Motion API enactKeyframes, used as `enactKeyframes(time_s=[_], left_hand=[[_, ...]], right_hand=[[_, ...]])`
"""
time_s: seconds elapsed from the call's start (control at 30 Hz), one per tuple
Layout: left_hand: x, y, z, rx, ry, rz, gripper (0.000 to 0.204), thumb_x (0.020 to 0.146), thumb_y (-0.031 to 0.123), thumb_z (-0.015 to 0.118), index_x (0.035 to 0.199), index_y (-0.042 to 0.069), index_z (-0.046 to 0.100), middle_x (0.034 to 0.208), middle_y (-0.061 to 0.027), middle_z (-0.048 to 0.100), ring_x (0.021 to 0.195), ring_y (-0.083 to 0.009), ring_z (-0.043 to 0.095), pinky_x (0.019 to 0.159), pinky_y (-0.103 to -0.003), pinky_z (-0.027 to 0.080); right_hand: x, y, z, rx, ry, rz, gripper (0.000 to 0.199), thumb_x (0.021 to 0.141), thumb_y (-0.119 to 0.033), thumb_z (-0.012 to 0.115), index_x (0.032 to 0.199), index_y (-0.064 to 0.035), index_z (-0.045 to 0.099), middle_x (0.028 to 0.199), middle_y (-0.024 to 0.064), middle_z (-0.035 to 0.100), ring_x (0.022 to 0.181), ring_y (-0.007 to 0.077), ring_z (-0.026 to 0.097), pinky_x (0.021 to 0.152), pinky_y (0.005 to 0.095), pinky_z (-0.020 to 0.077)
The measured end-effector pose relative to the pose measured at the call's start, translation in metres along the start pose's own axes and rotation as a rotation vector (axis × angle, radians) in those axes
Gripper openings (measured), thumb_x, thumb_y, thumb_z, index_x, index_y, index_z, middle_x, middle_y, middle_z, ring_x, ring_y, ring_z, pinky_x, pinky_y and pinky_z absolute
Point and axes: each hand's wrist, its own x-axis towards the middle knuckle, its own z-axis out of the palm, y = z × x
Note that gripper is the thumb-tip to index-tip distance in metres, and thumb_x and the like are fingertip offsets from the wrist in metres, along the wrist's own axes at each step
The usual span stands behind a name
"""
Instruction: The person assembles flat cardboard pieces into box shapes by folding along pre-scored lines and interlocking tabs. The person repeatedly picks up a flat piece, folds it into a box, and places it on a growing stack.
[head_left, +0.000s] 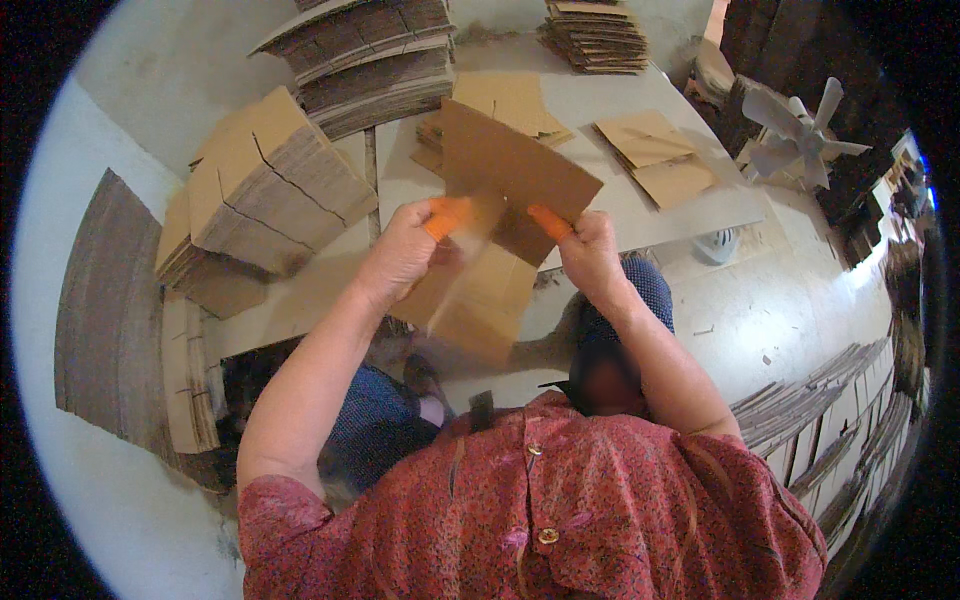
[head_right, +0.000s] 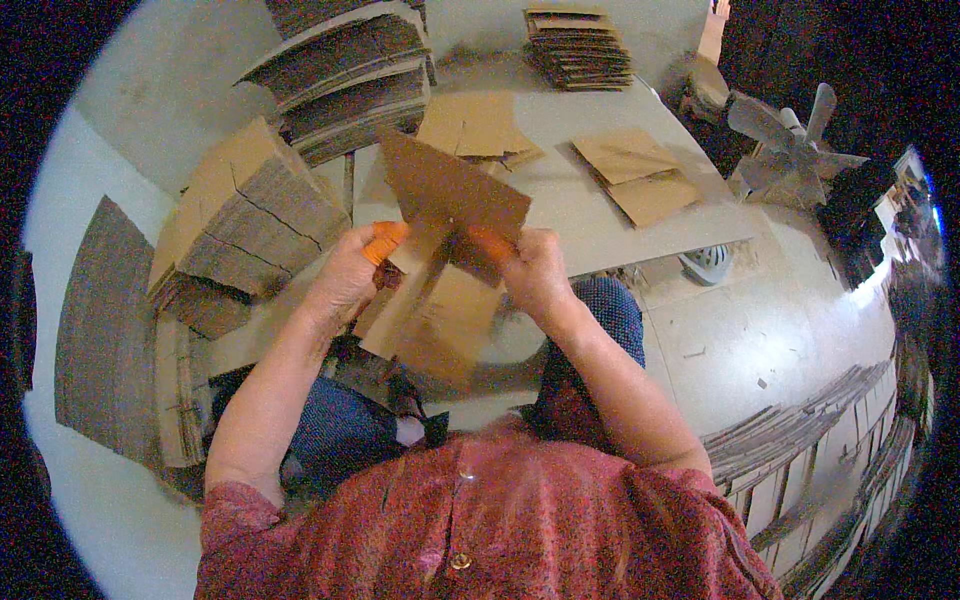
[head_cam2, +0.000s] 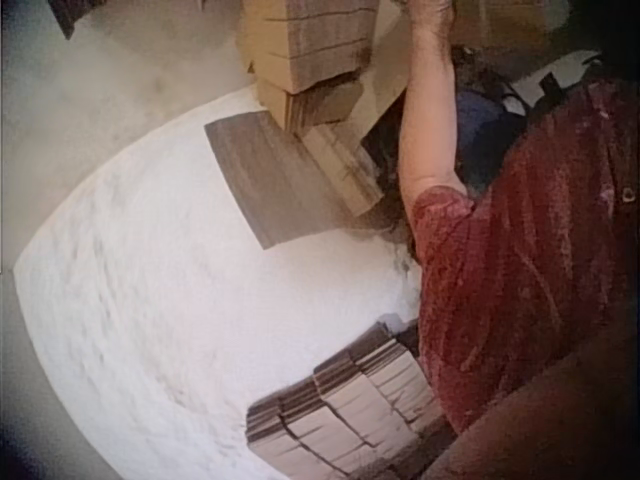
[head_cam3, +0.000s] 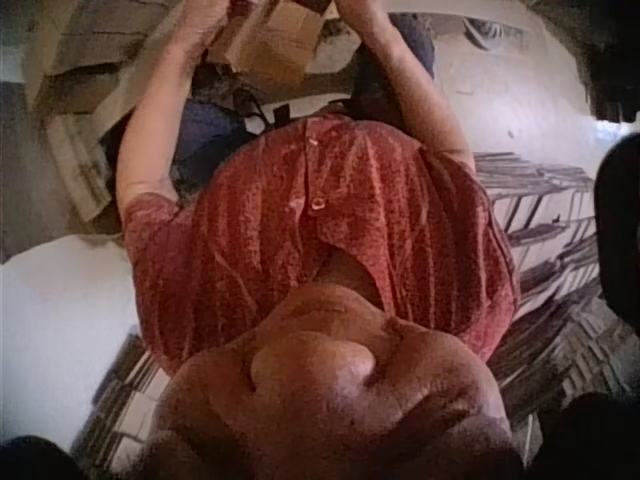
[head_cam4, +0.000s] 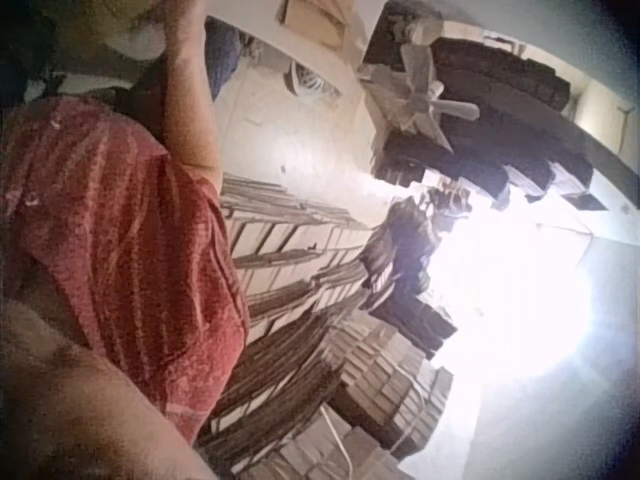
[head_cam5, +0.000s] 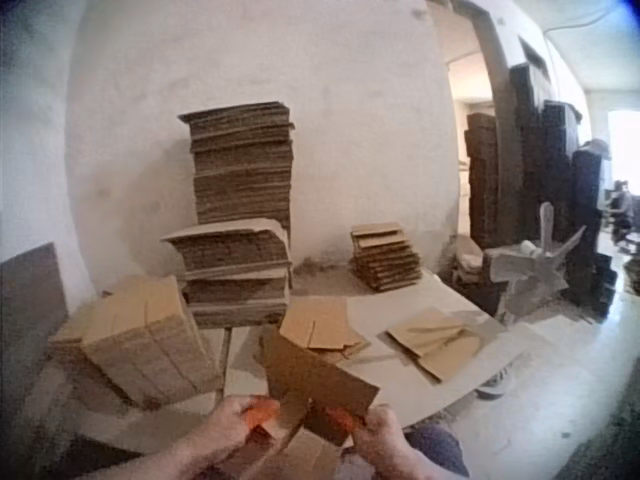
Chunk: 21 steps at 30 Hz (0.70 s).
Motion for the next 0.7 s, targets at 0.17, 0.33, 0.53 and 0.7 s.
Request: enactKeyframes(time_s=[0.17, 0.33, 0.53, 0.7], left_hand=[[0.017, -0.098, -0.046, 0.571, 0.208, 0.227, 0.041, 0.085, 0.021, 0.054, 0.121, 0.003, 0.046, 0.119, -0.0106, 0.051, 0.102, -0.0232, 0.051, 0.084, -0.034, 0.044], [-0.011, -0.151, -0.068, 1.348, 0.103, 0.325, 0.059, 0.079, 0.024, 0.058, 0.131, 0.006, 0.036, 0.133, -0.0158, 0.037, 0.124, -0.0340, 0.031, 0.101, -0.045, 0.026], [-0.038, -0.092, -0.086, 1.531, 0.233, -0.149, 0.060, 0.080, 0.034, 0.058, 0.130, 0.007, 0.037, 0.134, -0.0160, 0.037, 0.126, -0.0312, 0.031, 0.103, -0.045, 0.022], [-0.052, -0.090, -0.039, 0.496, 0.113, 0.428, 0.068, 0.079, 0.034, 0.062, 0.134, 0.006, 0.033, 0.126, -0.0122, 0.045, 0.117, -0.0225, 0.042, 0.094, -0.036, 0.036]], right_hand=[[0.000, 0.039, 0.000, 0.004, 0.066, -0.070, 0.016, 0.083, -0.011, 0.060, 0.093, 0.0005, 0.063, 0.070, 0.0084, 0.063, 0.063, 0.0066, 0.044, 0.057, 0.0250, 0.0403], [0.001, 0.023, -0.007, -0.027, 0.089, -0.168, 0.013, 0.082, -0.008, 0.060, 0.091, 0.0009, 0.064, 0.074, 0.0060, 0.065, 0.063, 0.0072, 0.046, 0.056, 0.0252, 0.0407], [0.008, 0.038, -0.012, -0.099, 0.176, -0.125, 0.012, 0.080, -0.005, 0.060, 0.090, 0.0000, 0.064, 0.067, 0.0140, 0.059, 0.059, 0.0070, 0.044, 0.053, 0.0257, 0.0399], [0.012, 0.033, 0.004, -0.062, 0.184, -0.161, 0.023, 0.082, -0.016, 0.061, 0.068, 0.0017, 0.060, 0.049, 0.0146, 0.049, 0.042, 0.0123, 0.039, 0.039, 0.0322, 0.0352]])
